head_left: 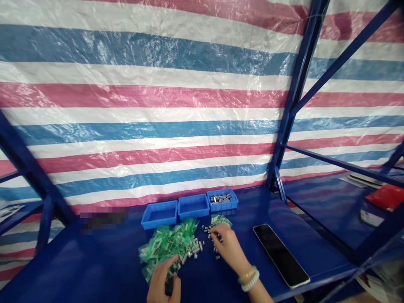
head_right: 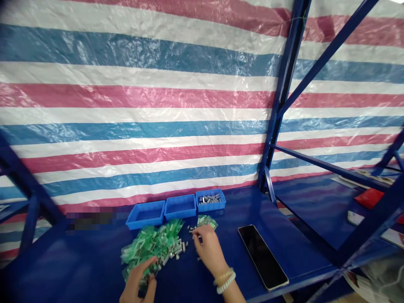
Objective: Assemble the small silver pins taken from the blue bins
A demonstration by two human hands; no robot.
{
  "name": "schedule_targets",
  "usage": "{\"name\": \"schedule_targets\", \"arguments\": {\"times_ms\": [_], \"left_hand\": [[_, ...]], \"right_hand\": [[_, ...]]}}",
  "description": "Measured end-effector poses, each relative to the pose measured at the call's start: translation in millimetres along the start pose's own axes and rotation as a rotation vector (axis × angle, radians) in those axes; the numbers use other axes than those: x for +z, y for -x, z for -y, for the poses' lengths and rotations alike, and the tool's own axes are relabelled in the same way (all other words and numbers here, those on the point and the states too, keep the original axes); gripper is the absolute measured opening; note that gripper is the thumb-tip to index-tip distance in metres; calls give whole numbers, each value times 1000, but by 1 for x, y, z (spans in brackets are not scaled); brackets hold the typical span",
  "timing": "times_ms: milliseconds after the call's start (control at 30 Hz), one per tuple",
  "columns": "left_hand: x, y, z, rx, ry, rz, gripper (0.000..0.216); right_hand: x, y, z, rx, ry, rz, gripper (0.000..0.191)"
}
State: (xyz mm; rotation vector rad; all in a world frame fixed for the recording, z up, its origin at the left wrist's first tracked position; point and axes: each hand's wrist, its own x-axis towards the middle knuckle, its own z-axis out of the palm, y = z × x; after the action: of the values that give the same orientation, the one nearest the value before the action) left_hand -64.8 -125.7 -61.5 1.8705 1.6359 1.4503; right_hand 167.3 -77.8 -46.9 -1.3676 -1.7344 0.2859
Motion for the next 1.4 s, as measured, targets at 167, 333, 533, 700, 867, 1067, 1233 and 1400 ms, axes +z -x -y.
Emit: {"name": "schedule_targets", "arguments": {"times_ms": [167, 333, 533, 700, 867, 1067, 1233, 1400], "left_hand": [[-2, -19, 16, 341, -283, 31, 35], [3, -15, 15, 456, -299, 21, 33], [2, -9, 7, 513, -265, -8, 31], [2, -11, 8, 496, -254, 2, 29], [3, -10, 8, 481, -224, -16, 27], [1, -7, 9, 453, -196, -6, 26], [9, -1, -4, 288, -33, 28, 25], [25, 10, -40, -96, 380, 236, 36]], "right_hand": [[22, 12, 25, -79, 130, 178, 18], [33, 11, 25, -77, 270, 248, 14], [36, 13, 22, -62, 357, 226, 15], [35, 17, 20, -31, 367, 185, 13], [37, 20, 19, -6, 337, 136, 8], [40, 24, 17, 18, 190, 22, 18], [31, 32, 18, 45, -41, -99, 13], [11, 43, 38, 0, -232, -162, 11]]}}
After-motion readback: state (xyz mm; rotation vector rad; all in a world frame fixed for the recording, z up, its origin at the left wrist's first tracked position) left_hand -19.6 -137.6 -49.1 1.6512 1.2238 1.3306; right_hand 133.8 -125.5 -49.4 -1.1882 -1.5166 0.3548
